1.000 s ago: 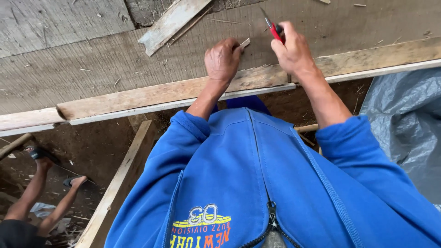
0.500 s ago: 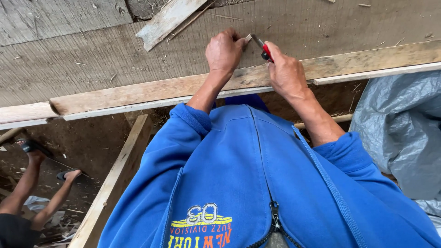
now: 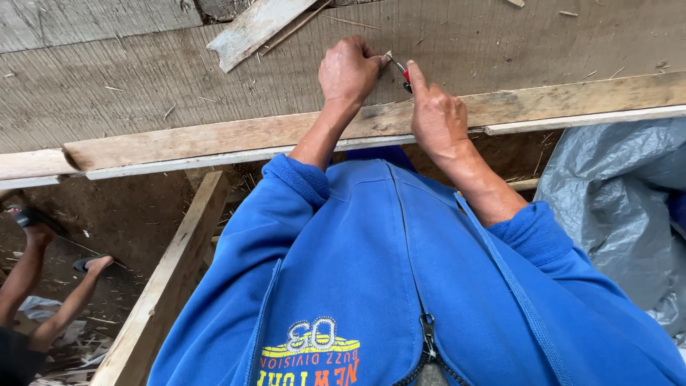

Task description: Using a utility knife to score and snap thin wood strips from a pile of scraps in a workshop.

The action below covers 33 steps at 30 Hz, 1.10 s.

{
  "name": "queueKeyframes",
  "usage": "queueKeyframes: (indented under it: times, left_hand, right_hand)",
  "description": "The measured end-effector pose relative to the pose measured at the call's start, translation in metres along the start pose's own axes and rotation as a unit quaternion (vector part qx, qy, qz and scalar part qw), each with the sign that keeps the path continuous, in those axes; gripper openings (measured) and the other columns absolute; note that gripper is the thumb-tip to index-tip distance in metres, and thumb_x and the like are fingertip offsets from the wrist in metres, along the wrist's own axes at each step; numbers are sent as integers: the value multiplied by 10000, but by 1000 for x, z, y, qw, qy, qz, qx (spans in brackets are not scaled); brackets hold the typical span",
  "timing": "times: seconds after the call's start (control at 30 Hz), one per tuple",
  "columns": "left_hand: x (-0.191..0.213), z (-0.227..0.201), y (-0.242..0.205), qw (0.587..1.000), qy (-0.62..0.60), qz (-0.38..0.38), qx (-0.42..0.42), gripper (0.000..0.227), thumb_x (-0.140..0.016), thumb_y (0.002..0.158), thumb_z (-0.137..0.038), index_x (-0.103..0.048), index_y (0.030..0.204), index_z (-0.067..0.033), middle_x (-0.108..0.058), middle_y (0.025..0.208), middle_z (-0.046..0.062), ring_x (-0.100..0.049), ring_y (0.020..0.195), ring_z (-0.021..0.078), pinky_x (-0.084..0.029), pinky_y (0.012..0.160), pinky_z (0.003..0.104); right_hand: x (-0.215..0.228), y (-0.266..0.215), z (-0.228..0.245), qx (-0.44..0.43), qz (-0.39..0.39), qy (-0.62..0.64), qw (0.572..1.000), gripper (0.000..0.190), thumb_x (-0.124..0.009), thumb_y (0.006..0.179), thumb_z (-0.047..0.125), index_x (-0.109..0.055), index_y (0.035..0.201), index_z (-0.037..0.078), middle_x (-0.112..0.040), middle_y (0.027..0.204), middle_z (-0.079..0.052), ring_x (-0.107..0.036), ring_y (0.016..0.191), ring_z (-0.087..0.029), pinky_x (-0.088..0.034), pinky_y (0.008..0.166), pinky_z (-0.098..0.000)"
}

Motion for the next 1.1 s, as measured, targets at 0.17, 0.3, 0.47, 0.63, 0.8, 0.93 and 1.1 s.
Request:
queueKeyframes:
  times: [0.17, 0.3, 0.47, 0.63, 0.8, 0.93, 1.1]
  left_hand:
    - [-1, -1, 1, 1000, 6, 9, 14, 213, -837, 738, -396, -704, 681, -240, -772, 733, 26, -733, 750, 302, -549, 621, 475]
    - [-3, -1, 1, 1000, 8, 14, 26, 222, -822, 754, -394, -684, 689, -233, -769, 741, 37, -732, 762, 324, -553, 643, 483]
    - [-4, -2, 2, 1000, 13, 11, 24, 209, -813, 753, -379, -682, 693, -228, -772, 760, 54, -728, 764, 341, -548, 636, 494]
    - [-3, -5, -1, 1000, 6, 8, 21, 238, -828, 762, -362, -662, 674, -216, -767, 739, 53, -729, 737, 325, -544, 621, 482]
    - [-9, 1, 2, 1000, 23, -1, 15, 240, -805, 768, -403, -677, 716, -206, -776, 808, 114, -718, 806, 410, -528, 677, 539]
    - [-10, 4, 5, 1000, 8, 6, 23, 252, -817, 756, -405, -668, 713, -206, -782, 825, 111, -722, 813, 401, -538, 694, 523]
    - [-15, 8, 7, 1000, 7, 10, 17, 223, -764, 768, -394, -681, 768, -186, -764, 855, 158, -701, 839, 462, -525, 715, 565]
  right_hand:
    - [-23, 1, -2, -24, 26, -29, 999, 798, -561, 856, -51, -376, 1617, 105, -615, 724, -137, -594, 533, -280, -513, 430, -441]
    - [-57, 0, -4, -11, 51, -69, 996, 769, -575, 923, -27, -276, 1630, 18, -592, 708, -130, -579, 514, -270, -513, 437, -453]
    - [-56, 1, -2, 0, -19, -178, 984, 531, -584, 907, 81, -520, 1434, 86, -580, 624, -35, -585, 452, -182, -480, 364, -351]
    - [-51, 3, -3, -27, -24, -117, 993, 431, -579, 861, 77, -518, 1288, 81, -613, 622, -55, -662, 477, -282, -497, 385, -421]
    - [-44, 5, -3, -57, 86, 33, 994, 411, -493, 871, -20, -421, 1275, 12, -655, 697, -190, -665, 549, -466, -500, 454, -569]
    - [-45, 2, -4, -49, 67, -30, 996, 406, -501, 898, 31, -435, 1298, 30, -644, 669, -140, -661, 525, -427, -499, 437, -533]
    - [-28, 4, 0, -64, 109, 56, 990, 403, -440, 879, -1, -417, 1281, -6, -658, 706, -240, -647, 624, -563, -484, 529, -654]
Point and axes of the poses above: each hand's wrist, its own y-axis towards the middle knuckle, its own x-axis out of the back of the hand, z = x × y, the point moved 6 cm from there along y, towards the middle knuckle
